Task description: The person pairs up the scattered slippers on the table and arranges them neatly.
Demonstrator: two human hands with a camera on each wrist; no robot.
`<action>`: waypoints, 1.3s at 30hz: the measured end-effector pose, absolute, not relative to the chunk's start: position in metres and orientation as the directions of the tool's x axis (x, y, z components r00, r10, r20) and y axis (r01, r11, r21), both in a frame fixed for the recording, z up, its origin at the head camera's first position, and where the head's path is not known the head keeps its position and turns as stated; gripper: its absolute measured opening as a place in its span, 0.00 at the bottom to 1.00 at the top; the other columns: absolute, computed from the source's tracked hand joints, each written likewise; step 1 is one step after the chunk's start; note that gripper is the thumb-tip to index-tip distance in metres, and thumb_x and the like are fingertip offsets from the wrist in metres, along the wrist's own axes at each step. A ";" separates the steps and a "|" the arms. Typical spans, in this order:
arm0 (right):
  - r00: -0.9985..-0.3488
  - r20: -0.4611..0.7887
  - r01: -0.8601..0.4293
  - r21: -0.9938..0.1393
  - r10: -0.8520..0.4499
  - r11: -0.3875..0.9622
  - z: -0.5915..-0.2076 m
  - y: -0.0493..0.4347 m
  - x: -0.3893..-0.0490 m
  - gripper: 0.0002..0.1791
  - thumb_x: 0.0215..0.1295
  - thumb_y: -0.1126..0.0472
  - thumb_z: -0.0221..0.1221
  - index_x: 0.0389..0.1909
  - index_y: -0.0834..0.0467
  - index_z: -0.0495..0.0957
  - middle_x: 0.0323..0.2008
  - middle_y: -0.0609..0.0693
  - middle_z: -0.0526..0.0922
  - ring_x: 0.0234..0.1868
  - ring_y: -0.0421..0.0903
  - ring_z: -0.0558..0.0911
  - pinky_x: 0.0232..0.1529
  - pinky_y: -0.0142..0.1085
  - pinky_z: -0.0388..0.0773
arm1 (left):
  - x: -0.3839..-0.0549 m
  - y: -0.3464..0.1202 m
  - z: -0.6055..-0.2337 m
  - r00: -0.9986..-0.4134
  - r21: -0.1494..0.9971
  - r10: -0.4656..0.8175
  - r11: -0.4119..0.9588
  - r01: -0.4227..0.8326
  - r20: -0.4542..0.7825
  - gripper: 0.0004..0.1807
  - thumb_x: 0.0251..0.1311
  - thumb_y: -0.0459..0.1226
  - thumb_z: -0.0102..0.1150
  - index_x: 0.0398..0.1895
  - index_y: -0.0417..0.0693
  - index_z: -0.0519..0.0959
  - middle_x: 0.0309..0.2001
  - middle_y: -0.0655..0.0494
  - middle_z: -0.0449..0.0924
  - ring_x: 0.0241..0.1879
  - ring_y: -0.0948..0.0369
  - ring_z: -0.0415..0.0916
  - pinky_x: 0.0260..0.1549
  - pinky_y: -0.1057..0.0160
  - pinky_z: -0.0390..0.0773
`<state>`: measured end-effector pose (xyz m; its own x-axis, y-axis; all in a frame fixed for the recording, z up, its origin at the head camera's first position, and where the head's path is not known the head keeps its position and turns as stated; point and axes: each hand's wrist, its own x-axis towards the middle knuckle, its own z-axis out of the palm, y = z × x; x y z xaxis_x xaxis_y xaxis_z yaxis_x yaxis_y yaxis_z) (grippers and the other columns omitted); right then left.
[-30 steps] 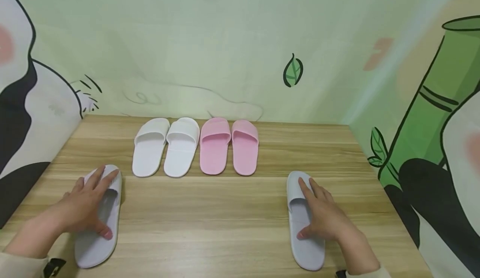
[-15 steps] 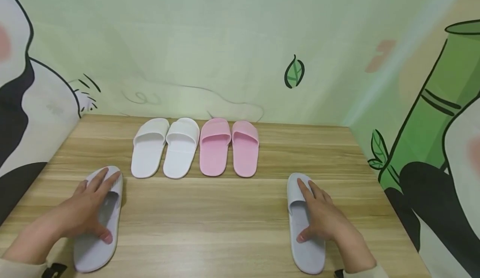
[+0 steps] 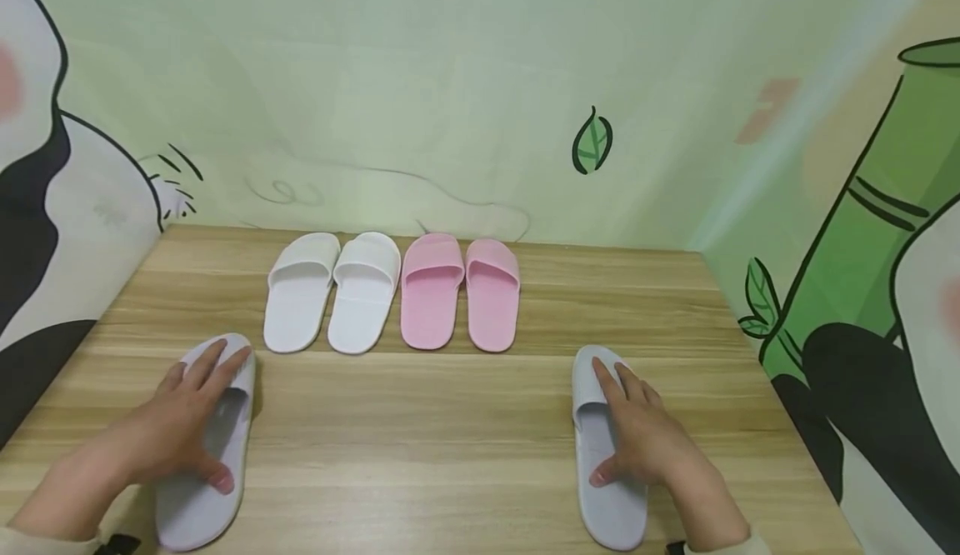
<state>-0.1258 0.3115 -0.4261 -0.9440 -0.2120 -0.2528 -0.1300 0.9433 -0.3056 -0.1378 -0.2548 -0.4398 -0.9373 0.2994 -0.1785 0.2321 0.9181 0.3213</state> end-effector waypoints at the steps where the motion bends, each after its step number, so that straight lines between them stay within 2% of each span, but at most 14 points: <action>1: -0.944 -0.251 -0.132 -0.304 -0.213 0.943 -0.426 0.311 -0.126 0.84 0.23 0.45 0.86 0.84 0.54 0.44 0.78 0.75 0.51 0.71 0.83 0.59 0.61 0.75 0.68 | -0.137 -0.254 -0.440 -0.937 0.321 0.303 0.917 0.236 -0.175 0.90 0.08 0.63 0.86 0.82 0.45 0.45 0.78 0.22 0.40 0.63 0.07 0.45 0.50 0.14 0.63; 15: -0.942 -0.250 -0.142 -0.300 -0.222 0.943 -0.425 0.307 -0.125 0.84 0.24 0.46 0.86 0.84 0.54 0.44 0.78 0.75 0.51 0.72 0.83 0.58 0.61 0.75 0.67 | -0.126 -0.235 -0.438 -0.929 0.298 0.327 0.917 0.266 -0.175 0.91 0.05 0.64 0.85 0.83 0.47 0.46 0.79 0.24 0.42 0.65 0.09 0.47 0.52 0.16 0.66; 23: -0.943 -0.223 -0.174 -0.297 -0.245 0.939 -0.426 0.302 -0.123 0.84 0.22 0.45 0.86 0.84 0.54 0.45 0.77 0.75 0.53 0.71 0.83 0.60 0.63 0.74 0.67 | -0.125 -0.227 -0.439 -0.915 0.294 0.337 0.918 0.267 -0.222 0.91 0.06 0.66 0.85 0.84 0.48 0.45 0.80 0.25 0.40 0.66 0.09 0.45 0.52 0.17 0.67; 30: -0.941 -0.219 -0.186 -0.298 -0.257 0.936 -0.426 0.295 -0.121 0.83 0.23 0.46 0.87 0.84 0.54 0.46 0.77 0.75 0.53 0.71 0.82 0.61 0.61 0.74 0.69 | -0.122 -0.222 -0.440 -0.915 0.280 0.354 0.914 0.295 -0.193 0.91 0.05 0.66 0.85 0.83 0.48 0.47 0.80 0.25 0.42 0.64 0.09 0.47 0.51 0.19 0.70; 39: -0.943 -0.208 -0.191 -0.301 -0.259 0.934 -0.423 0.289 -0.119 0.83 0.23 0.48 0.87 0.83 0.54 0.47 0.77 0.74 0.54 0.71 0.81 0.61 0.61 0.73 0.71 | -0.118 -0.211 -0.440 -0.911 0.281 0.381 0.902 0.328 -0.160 0.91 0.03 0.62 0.88 0.82 0.47 0.49 0.80 0.26 0.45 0.65 0.09 0.49 0.57 0.19 0.66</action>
<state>-0.1190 0.2885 -0.4232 -0.9432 -0.2592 -0.2078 -0.1905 0.9344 -0.3009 -0.1178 -0.2110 -0.4403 -0.9109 0.3807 -0.1595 0.3276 0.9019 0.2814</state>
